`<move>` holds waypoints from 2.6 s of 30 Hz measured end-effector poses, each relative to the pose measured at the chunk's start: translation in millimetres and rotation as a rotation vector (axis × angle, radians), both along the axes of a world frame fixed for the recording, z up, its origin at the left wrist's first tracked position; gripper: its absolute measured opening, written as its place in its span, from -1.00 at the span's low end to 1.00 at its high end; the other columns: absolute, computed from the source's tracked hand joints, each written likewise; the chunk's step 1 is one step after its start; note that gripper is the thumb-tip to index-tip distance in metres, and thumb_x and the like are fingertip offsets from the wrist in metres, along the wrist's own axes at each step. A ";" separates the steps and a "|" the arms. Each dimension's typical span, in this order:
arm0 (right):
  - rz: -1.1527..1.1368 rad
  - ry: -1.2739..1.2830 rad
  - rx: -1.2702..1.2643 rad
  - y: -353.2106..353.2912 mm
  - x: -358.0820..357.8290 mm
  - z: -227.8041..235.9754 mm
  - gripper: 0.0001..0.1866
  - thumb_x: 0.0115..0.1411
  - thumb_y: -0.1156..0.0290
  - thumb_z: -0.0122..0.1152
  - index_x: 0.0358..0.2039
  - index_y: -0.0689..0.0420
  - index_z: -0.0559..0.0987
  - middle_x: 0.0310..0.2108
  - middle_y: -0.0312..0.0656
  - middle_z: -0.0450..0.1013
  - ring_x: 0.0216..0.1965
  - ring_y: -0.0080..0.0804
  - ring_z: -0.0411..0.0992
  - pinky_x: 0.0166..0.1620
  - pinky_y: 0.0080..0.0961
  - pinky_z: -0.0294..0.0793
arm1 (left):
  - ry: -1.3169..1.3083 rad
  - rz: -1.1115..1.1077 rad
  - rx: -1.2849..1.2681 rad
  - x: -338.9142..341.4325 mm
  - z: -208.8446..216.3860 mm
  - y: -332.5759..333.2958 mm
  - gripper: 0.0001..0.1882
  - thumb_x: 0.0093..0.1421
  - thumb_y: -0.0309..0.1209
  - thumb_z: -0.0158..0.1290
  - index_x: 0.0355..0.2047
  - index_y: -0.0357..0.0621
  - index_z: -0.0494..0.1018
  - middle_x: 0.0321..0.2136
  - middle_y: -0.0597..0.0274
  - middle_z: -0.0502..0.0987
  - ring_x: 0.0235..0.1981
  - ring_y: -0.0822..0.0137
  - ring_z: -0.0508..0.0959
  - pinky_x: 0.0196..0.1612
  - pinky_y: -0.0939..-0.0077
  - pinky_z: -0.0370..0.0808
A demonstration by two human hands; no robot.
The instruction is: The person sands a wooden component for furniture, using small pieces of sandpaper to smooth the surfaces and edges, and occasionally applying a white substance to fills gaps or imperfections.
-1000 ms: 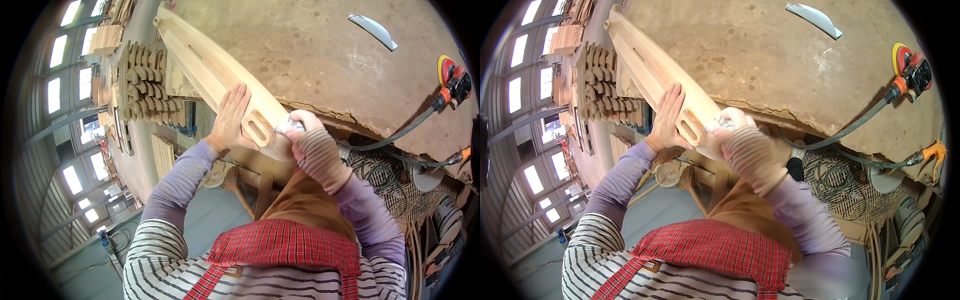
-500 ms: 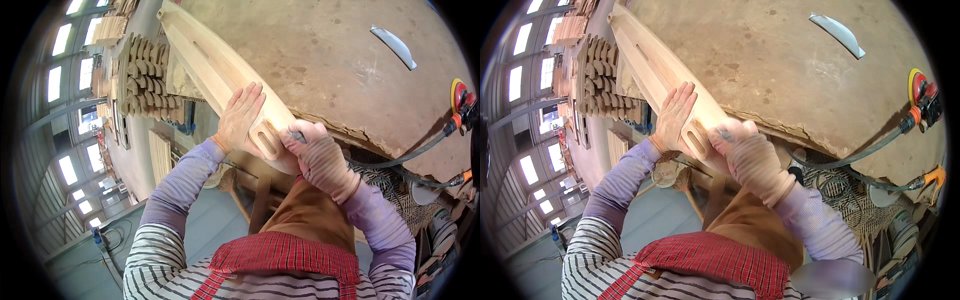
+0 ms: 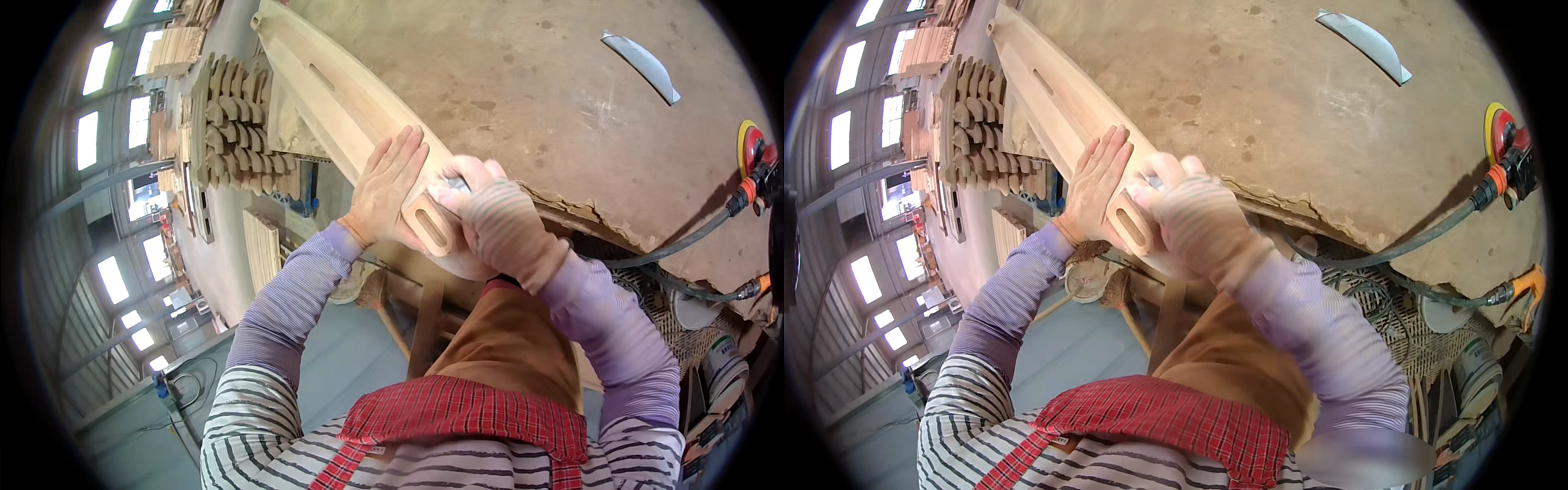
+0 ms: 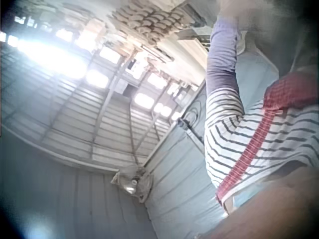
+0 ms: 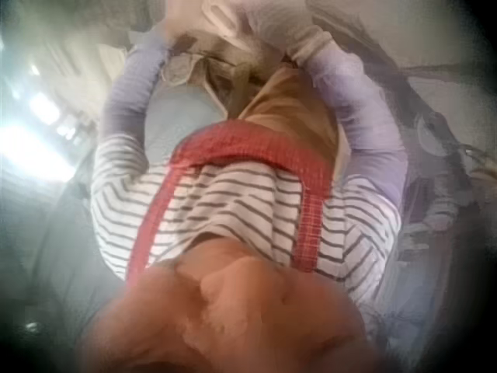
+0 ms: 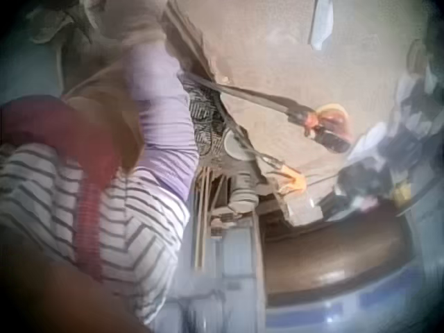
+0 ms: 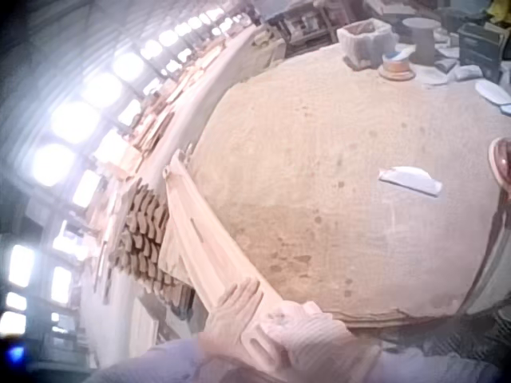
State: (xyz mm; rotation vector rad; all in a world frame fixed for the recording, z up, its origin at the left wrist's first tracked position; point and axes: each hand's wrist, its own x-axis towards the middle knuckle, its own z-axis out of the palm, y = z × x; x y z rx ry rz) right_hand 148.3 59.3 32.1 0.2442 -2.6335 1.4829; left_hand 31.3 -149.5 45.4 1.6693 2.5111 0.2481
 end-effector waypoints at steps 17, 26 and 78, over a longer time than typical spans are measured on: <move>0.017 0.076 0.043 1.6 -2.2 -6.8 -0.62 0.08 0.42 0.19 -0.04 -0.04 0.55 -0.10 -0.16 0.40 -0.19 -0.08 0.40 -0.21 -0.23 0.53 | 0.000 -0.012 0.007 -1.3 0.1 1.6 0.42 -0.29 0.59 0.06 0.31 -0.41 0.15 0.35 -0.22 0.15 0.40 -0.06 0.15 0.40 0.10 0.01; -0.042 0.077 0.139 -1.9 28.9 -1.5 -0.65 0.08 0.45 0.22 -0.06 -0.03 0.59 -0.06 -0.23 0.40 -0.15 -0.14 0.40 -0.10 -0.28 0.52 | -0.008 0.018 -0.036 1.2 0.8 -1.4 0.47 -0.37 0.59 0.09 0.32 -0.40 0.15 0.36 -0.20 0.14 0.42 -0.04 0.11 0.42 0.10 -0.03; -0.052 -0.077 -0.248 35.3 -40.7 -5.8 -0.76 0.22 0.30 0.14 -0.47 0.21 0.55 -0.40 0.01 0.47 -0.31 -0.01 0.47 -0.21 -0.25 0.47 | 0.037 0.280 -0.069 -46.4 -5.5 61.9 -0.48 0.28 -0.20 -0.13 0.22 -0.05 0.38 0.26 0.09 0.35 0.35 -0.01 0.19 0.40 0.02 -0.13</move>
